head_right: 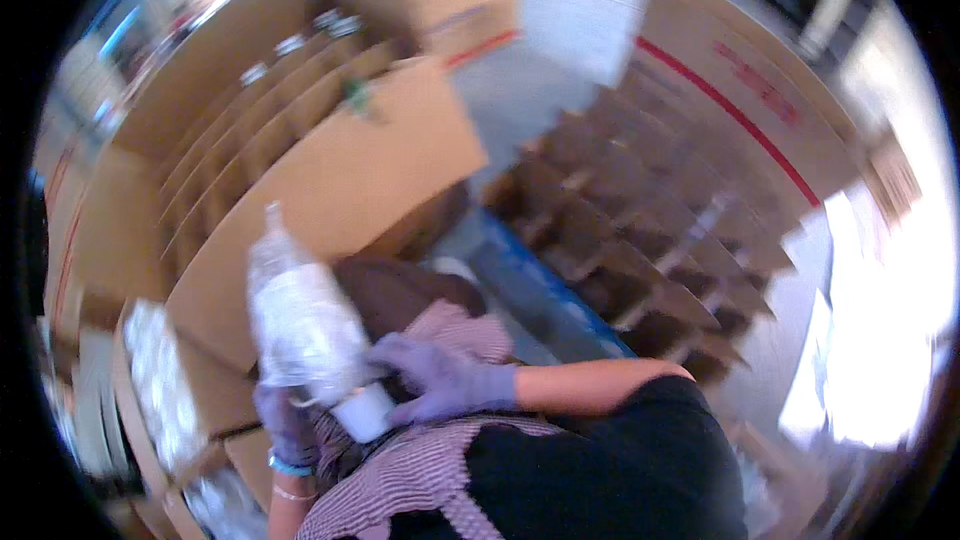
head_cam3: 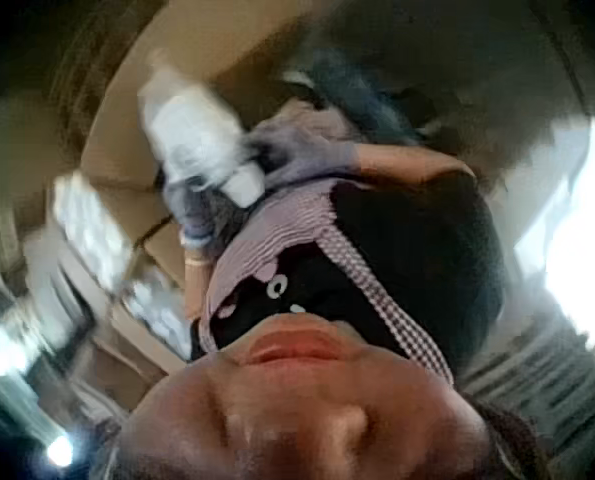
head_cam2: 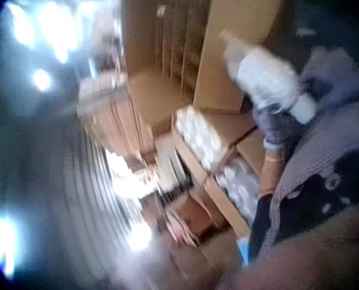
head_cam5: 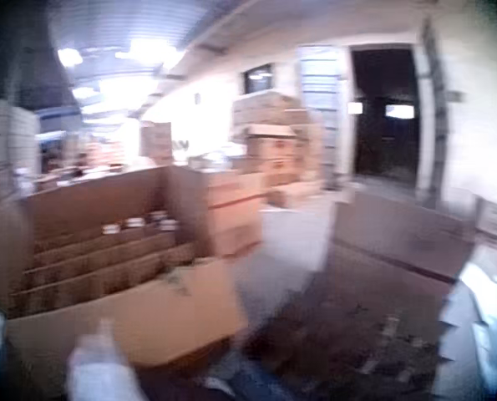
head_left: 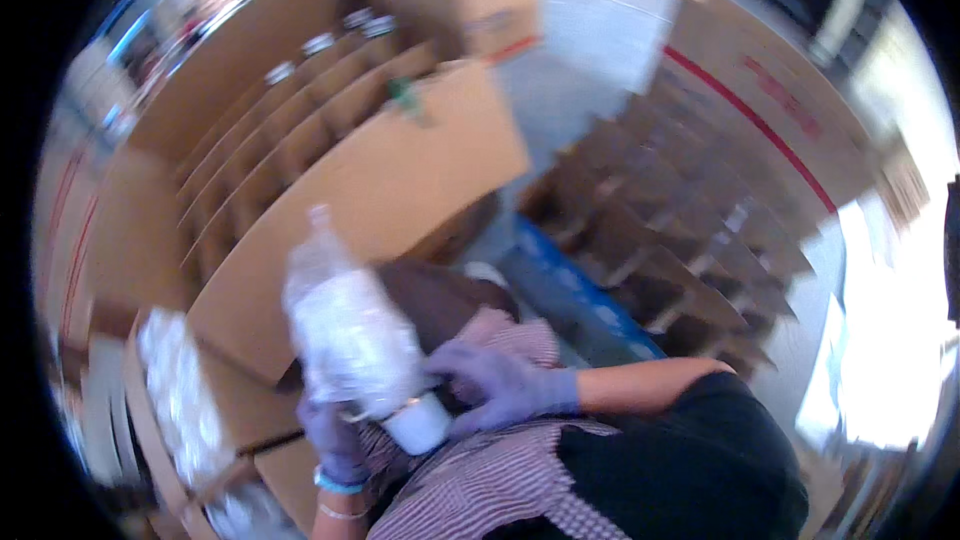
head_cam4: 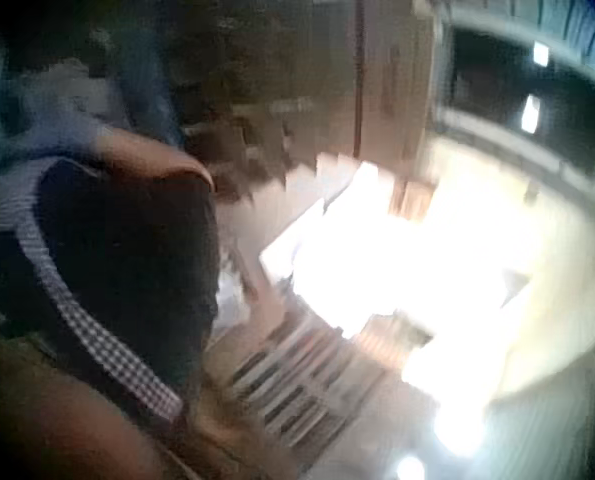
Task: The person packs white thermos flasks into a cardboard box with dividers. They pick up each flask, screw on the lid, wrap it in a plastic bag, and place it into a compartment. The process is repeated for multiple flasks.
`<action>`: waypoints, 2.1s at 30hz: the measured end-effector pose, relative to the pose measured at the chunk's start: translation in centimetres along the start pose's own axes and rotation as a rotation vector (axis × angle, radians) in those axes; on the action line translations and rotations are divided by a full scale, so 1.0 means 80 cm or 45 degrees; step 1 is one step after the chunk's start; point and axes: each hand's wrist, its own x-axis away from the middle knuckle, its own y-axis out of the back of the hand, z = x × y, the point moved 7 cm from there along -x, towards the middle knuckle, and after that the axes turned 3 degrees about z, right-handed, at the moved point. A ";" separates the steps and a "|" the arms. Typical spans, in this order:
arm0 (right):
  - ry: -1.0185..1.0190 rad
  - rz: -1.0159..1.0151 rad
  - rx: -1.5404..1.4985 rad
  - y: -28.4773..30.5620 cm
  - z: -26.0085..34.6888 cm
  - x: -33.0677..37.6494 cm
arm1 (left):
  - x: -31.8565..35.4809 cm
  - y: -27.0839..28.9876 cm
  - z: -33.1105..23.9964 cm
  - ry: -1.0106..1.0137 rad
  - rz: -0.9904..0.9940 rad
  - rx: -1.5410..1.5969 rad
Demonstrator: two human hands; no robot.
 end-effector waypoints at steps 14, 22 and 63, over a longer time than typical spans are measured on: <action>0.198 -1.719 0.032 0.244 0.015 0.222 | 0.117 -0.424 -0.148 -1.208 1.496 -0.945; -0.565 -2.231 1.709 0.426 0.125 0.596 | -0.095 -0.128 -0.097 -0.280 0.386 -1.362; 0.402 0.013 0.318 -0.020 0.075 -0.181 | 0.479 0.353 -0.097 0.443 -1.682 -1.303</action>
